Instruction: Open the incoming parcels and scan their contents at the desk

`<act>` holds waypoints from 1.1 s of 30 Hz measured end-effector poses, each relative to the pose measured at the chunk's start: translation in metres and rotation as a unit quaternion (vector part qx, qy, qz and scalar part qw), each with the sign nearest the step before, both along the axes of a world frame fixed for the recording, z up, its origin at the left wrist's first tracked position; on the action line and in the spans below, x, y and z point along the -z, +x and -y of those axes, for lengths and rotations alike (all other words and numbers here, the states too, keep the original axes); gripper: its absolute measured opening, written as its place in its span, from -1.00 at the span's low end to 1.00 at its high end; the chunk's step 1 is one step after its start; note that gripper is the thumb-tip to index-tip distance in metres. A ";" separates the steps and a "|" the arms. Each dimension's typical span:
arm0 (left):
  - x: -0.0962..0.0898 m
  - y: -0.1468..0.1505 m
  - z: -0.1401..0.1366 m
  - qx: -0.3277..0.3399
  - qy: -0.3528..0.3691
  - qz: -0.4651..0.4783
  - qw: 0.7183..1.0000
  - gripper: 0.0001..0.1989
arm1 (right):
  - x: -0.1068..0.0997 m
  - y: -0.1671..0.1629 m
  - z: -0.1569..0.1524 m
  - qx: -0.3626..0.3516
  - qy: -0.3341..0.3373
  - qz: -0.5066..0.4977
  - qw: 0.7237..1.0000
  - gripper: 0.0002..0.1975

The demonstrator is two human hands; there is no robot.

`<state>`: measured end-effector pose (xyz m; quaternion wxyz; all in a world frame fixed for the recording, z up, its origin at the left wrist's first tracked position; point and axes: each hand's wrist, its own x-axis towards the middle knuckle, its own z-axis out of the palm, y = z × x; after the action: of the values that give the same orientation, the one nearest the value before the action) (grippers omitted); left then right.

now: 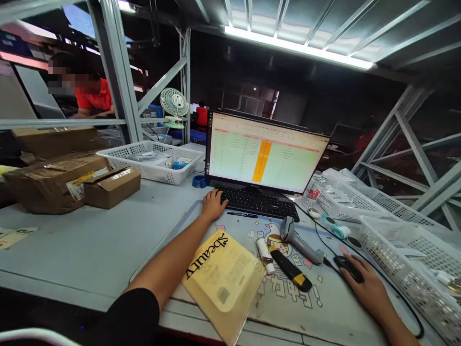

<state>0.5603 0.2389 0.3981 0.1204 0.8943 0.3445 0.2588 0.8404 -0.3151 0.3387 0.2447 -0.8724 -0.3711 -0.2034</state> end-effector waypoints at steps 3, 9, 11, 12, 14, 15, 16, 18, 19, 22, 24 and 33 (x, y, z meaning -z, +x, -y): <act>0.016 0.005 -0.004 0.026 0.007 -0.008 1.000 -0.40 | 0.003 0.000 0.008 0.001 -0.005 0.019 1.000 -0.38; 0.022 0.010 -0.010 0.043 0.007 -0.037 0.998 -0.35 | -0.001 -0.009 0.005 0.029 -0.029 0.047 0.998 -0.39; 0.022 0.010 -0.009 0.043 0.009 -0.038 0.998 -0.35 | -0.003 -0.012 0.004 0.031 -0.034 0.049 0.998 -0.40; 0.022 0.010 -0.009 0.043 0.008 -0.038 0.998 -0.35 | -0.004 -0.014 0.003 0.029 -0.035 0.049 0.998 -0.41; 0.023 0.010 -0.008 0.044 0.010 -0.036 0.998 -0.36 | -0.006 -0.017 0.002 0.021 -0.033 0.051 0.998 -0.42; 0.023 0.010 -0.008 0.045 0.011 -0.033 0.998 -0.36 | -0.007 -0.018 0.002 0.019 -0.032 0.053 0.998 -0.42; 0.024 0.010 -0.008 0.045 0.012 -0.032 0.998 -0.37 | -0.007 -0.019 0.002 0.017 -0.030 0.055 0.998 -0.43; 0.024 0.010 -0.007 0.045 0.012 -0.031 0.998 -0.37 | -0.006 -0.019 0.002 0.012 -0.028 0.056 0.998 -0.44; 0.024 0.010 -0.006 0.044 0.011 -0.032 0.998 -0.38 | -0.005 -0.019 0.003 0.010 -0.029 0.056 0.998 -0.44; 0.023 0.010 -0.004 0.043 0.008 -0.039 0.998 -0.37 | -0.003 -0.012 0.007 0.002 -0.038 0.049 0.998 -0.44; 0.022 0.009 -0.003 0.043 0.006 -0.042 0.998 -0.37 | -0.001 -0.005 0.010 0.002 -0.045 0.044 0.998 -0.43; 0.026 0.009 -0.005 0.049 0.012 -0.035 0.998 -0.35 | -0.001 -0.004 0.010 -0.001 -0.043 0.039 0.998 -0.46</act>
<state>0.5691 0.2437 0.3721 0.1101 0.9201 0.3007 0.2254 0.8363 -0.3255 0.3395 0.1924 -0.8732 -0.3898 -0.2204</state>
